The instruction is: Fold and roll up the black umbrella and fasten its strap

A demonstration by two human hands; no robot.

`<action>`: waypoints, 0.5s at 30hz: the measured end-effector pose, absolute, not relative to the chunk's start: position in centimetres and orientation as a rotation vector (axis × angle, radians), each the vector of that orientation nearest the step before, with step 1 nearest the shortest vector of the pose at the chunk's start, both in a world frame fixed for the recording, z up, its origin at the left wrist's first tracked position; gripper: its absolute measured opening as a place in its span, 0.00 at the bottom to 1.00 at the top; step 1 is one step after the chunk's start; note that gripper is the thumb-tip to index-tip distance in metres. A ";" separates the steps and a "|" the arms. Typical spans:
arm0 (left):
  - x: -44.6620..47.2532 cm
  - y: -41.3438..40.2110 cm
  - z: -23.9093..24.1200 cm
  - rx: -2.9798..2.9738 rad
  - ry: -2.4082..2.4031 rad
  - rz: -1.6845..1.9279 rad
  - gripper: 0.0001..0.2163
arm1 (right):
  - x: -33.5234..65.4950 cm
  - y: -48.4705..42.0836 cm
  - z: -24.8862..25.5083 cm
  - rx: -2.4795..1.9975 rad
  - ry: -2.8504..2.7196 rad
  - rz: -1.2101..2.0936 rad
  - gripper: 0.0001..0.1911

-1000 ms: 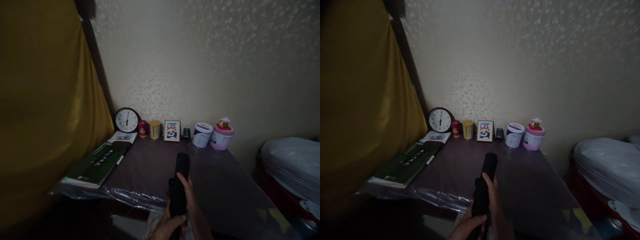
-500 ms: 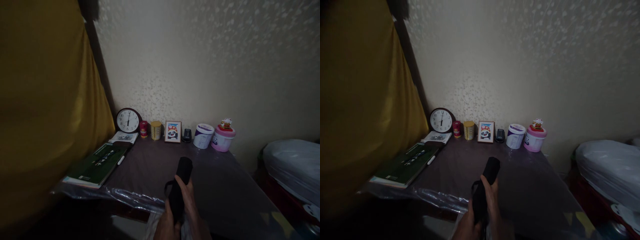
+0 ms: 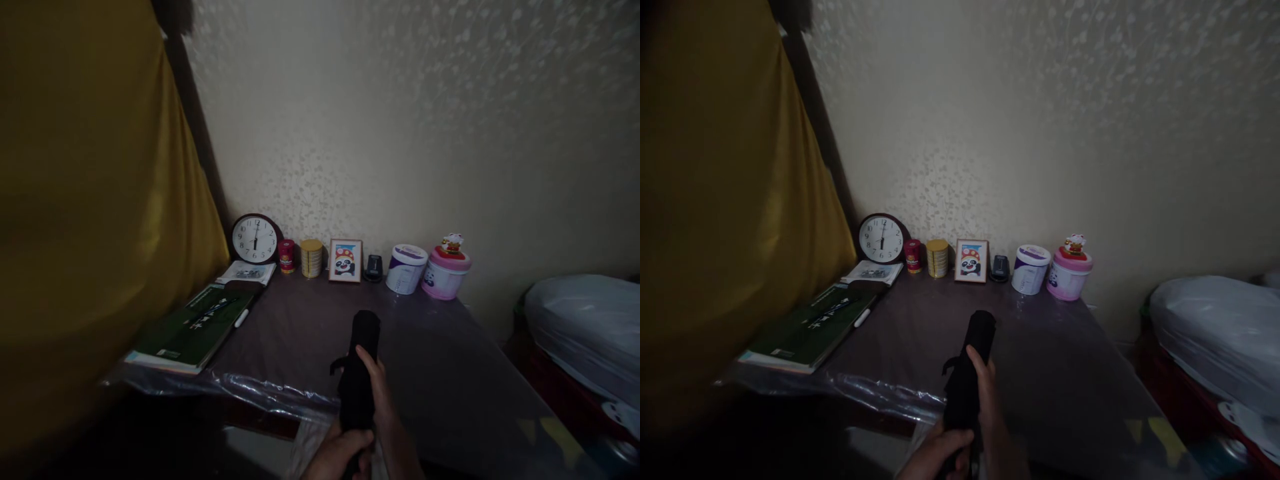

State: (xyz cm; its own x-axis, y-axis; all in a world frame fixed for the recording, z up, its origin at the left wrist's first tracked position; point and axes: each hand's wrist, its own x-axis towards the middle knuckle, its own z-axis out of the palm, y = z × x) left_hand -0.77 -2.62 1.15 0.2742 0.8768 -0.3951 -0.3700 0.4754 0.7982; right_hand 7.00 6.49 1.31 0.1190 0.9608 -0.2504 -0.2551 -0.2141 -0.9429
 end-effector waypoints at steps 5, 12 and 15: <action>-0.5 -2.2 0.5 0.782 1.145 0.914 0.34 | 6.8 5.9 2.7 -1.249 -0.861 1.360 0.27; -0.5 -2.0 -0.5 0.994 1.398 0.989 0.37 | 6.8 6.4 2.5 -1.262 -0.983 1.324 0.25; -0.8 -2.2 -1.1 1.096 1.459 1.047 0.37 | 6.5 6.6 2.1 -1.268 -0.980 1.307 0.26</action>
State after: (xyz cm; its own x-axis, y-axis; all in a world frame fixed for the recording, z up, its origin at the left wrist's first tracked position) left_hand -0.84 -2.17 -1.11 -0.0985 0.9735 -0.2065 0.1163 0.2173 0.9691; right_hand 6.53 6.56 2.06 0.0783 0.9848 -0.1553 -0.1263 -0.1447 -0.9814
